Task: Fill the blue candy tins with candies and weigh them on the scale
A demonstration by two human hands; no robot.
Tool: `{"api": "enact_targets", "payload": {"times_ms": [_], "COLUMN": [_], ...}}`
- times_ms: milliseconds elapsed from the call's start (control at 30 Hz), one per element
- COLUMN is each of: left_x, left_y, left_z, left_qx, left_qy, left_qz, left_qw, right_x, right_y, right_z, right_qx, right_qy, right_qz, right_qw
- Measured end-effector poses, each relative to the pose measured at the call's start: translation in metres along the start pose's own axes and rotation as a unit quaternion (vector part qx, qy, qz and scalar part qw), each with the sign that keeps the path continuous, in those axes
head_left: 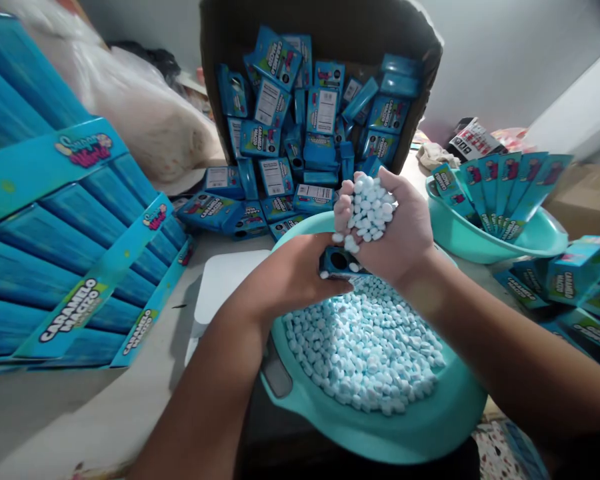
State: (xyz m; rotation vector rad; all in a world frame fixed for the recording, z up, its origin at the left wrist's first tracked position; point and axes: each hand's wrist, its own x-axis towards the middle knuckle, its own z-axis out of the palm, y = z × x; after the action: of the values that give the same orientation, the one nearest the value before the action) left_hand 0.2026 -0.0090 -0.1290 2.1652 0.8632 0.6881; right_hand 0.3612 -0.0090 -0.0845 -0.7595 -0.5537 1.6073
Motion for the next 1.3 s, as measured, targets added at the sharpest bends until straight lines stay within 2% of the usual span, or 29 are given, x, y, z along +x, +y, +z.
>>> {"api": "enact_targets", "payload": {"times_ms": [200,400,533,800,1133,1300], "left_x": [0.0002,0.0003,0.0007,0.0009,0.0009,0.0011], "left_y": [0.0025,0.0032,0.0023,0.0008,0.0018,0.0017], "left_z": [0.0010,0.0008,0.0004,0.0000,0.0008,0.0011], "left_qx": [0.009,-0.002,0.022,0.017,0.038,0.038], "left_qy": [0.027,0.036,0.034,0.021,0.031,0.041], "left_qz": [-0.014,-0.025,-0.027,-0.020,-0.035,-0.035], "left_qw": [0.999,0.999,0.999,0.999,0.998,0.998], "right_x": [-0.0070,-0.0081,-0.0090,-0.0100,-0.0090,-0.0085], "right_y": [-0.0049,-0.0053,-0.0016,-0.0006,-0.0004,-0.0003], "right_z": [0.0019,0.0013,0.0050,0.0095,0.0072,0.0050], "right_qx": [-0.037,-0.063,-0.051,-0.118,-0.091,-0.091], "right_qy": [0.007,-0.033,-0.007,0.034,0.006,-0.027], "right_qz": [-0.028,-0.048,-0.060,-0.056,-0.058,-0.061], "right_qw": [0.999,0.996,0.997,0.991,0.994,0.994]}}
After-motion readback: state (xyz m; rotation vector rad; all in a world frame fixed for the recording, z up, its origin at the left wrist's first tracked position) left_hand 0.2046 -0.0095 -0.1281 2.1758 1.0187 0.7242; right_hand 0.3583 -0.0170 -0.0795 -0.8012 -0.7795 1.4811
